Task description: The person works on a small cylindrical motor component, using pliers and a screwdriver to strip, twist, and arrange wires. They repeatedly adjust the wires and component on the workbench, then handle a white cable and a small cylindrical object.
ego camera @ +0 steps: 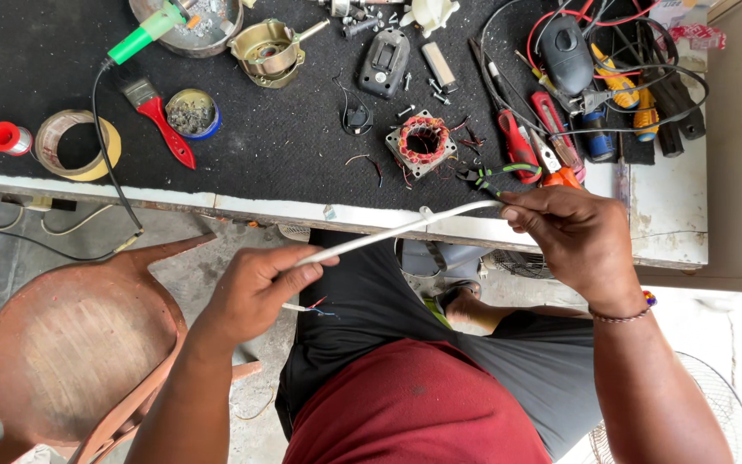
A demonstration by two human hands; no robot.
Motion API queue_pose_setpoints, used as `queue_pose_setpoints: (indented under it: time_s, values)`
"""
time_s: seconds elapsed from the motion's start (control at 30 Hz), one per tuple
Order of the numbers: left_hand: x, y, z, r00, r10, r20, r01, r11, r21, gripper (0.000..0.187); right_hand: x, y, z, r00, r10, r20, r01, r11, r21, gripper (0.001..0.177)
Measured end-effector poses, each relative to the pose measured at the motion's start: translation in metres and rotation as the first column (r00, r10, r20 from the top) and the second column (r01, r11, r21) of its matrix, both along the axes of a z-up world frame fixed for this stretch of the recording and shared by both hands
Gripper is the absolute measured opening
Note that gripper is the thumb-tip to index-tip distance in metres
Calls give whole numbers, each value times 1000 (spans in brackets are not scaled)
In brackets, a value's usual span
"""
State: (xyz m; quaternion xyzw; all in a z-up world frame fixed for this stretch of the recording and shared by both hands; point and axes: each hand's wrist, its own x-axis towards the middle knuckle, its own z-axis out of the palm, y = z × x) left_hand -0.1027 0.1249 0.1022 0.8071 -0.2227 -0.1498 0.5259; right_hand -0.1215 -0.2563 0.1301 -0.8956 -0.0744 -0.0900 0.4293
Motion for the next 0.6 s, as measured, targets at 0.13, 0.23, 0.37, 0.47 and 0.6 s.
queue_pose_setpoints:
  time_s: [0.13, 0.23, 0.37, 0.47, 0.6]
  values:
    - [-12, -9, 8, 999, -54, 3, 53, 998, 18, 26, -3, 2, -4, 996, -74, 58, 75, 997, -4, 12]
    - [-22, -20, 13, 987, -154, 46, 156, 987, -43, 25, 0, 1, -14, 984, -122, 132, 125, 992, -12, 12]
    - [-32, -31, 14, 951, -285, 121, 291, 956, -40, 27, 6, 5, -27, 963, -108, 245, 121, 992, -41, 10]
    - [-29, -26, 6, 953, -301, -9, 301, 953, -46, 31, 7, 5, -32, 976, -108, 189, 92, 992, 90, 8]
    - [-14, -19, -19, 891, -343, -298, 368, 929, 32, 73, -5, 10, -28, 999, -44, 6, 41, 960, 276, 14]
